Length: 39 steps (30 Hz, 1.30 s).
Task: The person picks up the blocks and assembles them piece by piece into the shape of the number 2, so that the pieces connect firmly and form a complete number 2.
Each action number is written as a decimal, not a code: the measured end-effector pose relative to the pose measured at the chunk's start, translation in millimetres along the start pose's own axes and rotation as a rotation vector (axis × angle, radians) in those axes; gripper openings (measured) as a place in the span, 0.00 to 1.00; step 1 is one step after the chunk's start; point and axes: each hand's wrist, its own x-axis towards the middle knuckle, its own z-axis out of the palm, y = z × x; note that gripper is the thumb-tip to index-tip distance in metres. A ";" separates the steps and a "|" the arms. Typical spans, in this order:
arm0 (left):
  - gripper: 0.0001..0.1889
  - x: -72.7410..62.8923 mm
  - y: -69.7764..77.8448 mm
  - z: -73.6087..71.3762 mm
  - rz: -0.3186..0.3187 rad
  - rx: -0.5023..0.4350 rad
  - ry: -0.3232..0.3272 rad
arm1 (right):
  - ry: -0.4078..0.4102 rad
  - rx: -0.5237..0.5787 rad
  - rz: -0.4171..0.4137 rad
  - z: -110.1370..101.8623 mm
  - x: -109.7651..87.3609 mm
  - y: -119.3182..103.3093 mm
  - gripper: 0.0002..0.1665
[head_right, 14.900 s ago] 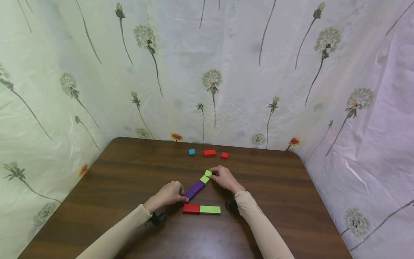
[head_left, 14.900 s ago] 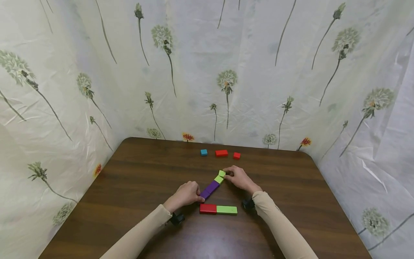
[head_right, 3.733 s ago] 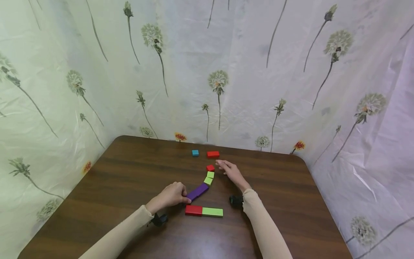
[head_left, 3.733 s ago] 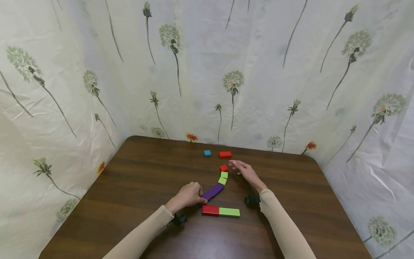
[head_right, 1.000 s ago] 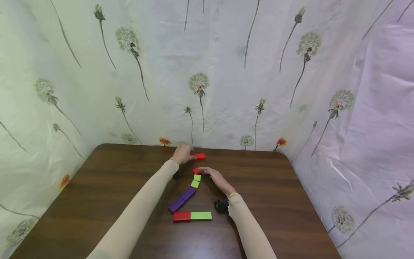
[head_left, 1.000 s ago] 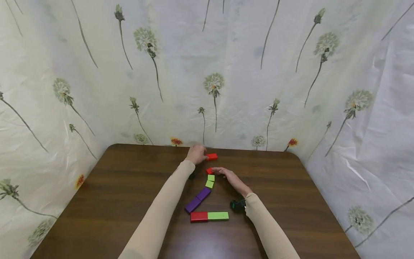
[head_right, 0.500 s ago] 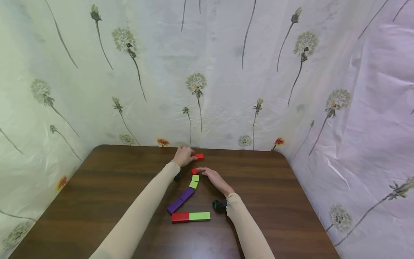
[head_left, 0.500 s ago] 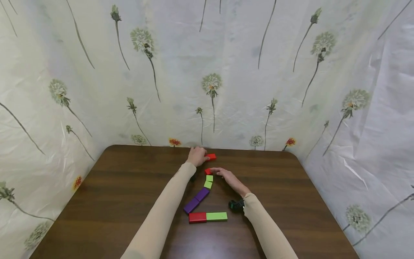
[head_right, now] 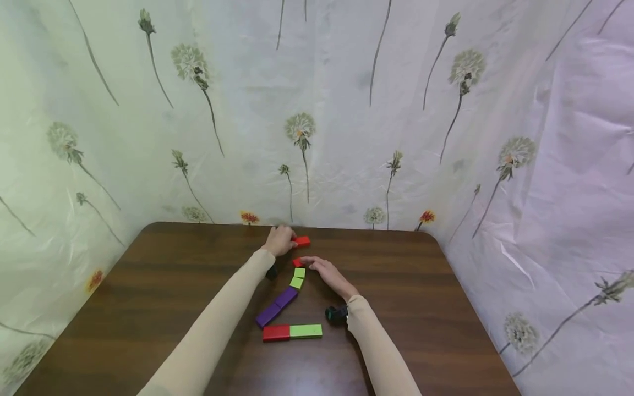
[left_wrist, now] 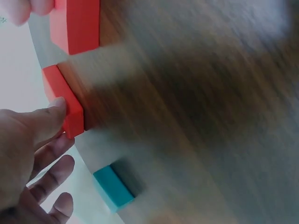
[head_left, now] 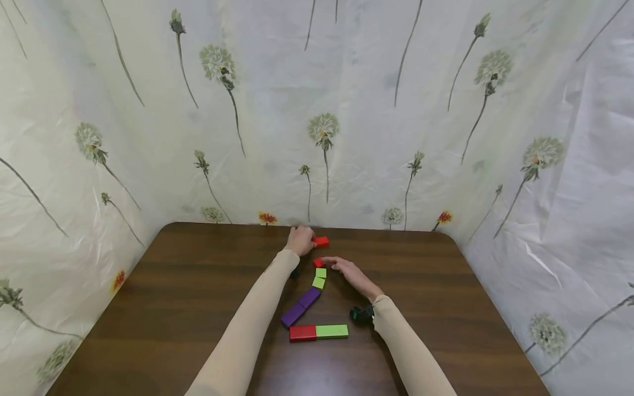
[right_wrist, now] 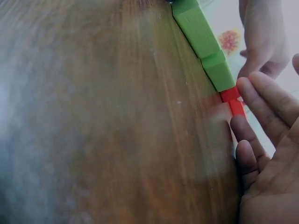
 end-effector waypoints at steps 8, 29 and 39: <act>0.12 -0.5 -8.6 -5.7 -0.028 -0.016 -0.062 | 0.013 -0.027 0.014 1.4 -4.0 -12.9 0.25; 0.13 -17.7 -26.9 -20.4 0.044 -0.113 -0.150 | 0.000 -0.047 0.031 1.5 -5.3 -17.4 0.25; 0.13 -25.4 -30.5 -21.3 0.081 -0.132 -0.122 | 0.064 -0.058 0.026 5.0 1.8 -1.0 0.25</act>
